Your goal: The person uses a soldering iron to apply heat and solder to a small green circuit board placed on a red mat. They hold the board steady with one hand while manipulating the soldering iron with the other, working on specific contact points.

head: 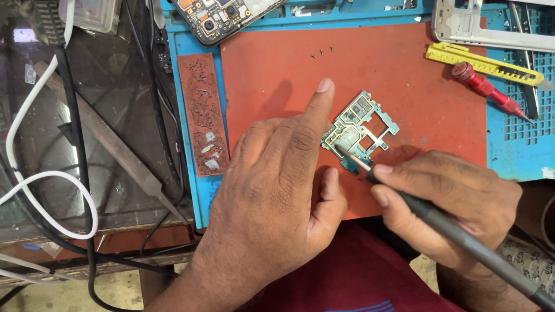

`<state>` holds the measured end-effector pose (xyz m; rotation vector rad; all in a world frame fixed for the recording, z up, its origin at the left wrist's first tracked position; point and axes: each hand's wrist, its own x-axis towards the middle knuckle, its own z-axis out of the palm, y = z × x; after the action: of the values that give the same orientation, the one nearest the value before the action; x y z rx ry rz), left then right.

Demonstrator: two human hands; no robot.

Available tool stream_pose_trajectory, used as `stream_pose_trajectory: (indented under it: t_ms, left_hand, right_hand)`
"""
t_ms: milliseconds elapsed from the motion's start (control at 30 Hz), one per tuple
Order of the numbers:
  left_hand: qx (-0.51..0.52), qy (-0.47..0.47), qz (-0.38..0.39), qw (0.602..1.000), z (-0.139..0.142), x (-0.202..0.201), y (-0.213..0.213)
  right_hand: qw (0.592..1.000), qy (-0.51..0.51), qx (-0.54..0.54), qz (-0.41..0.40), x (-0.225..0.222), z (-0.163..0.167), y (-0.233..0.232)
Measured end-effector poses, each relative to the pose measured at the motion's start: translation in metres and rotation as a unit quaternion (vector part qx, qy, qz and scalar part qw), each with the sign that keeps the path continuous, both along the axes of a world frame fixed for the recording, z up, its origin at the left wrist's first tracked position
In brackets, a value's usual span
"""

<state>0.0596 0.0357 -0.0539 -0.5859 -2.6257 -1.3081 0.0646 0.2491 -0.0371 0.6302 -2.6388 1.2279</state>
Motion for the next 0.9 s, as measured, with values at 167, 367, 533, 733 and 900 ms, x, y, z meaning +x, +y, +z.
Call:
stream_pose_trajectory:
  t_ms: [167, 367, 533, 733, 900]
  left_hand:
    - [0.001, 0.005, -0.001, 1.0, 0.0005, -0.0001, -0.0005]
    - [0.0, -0.003, -0.002, 1.0, 0.0014, -0.0003, -0.0009]
    - [0.0, -0.004, -0.003, 1.0, 0.001, -0.0008, -0.001]
    - [0.004, -0.005, -0.001, 1.0, 0.0002, -0.0001, -0.0004]
    - [0.003, -0.004, 0.001, 1.0, 0.0002, -0.0002, 0.0002]
  right_hand:
    - [1.0, 0.007, 0.003, 0.002, 0.0011, -0.0021, 0.0021]
    - [1.0, 0.026, 0.011, 0.012, -0.0009, -0.0027, 0.0013]
    - [0.995, 0.079, 0.033, 0.05, -0.0045, -0.0042, 0.0019]
    - [1.0, 0.013, -0.005, 0.013, 0.0002, -0.0049, 0.0031]
    - [1.0, 0.025, 0.005, 0.017, -0.0013, -0.004, 0.0026]
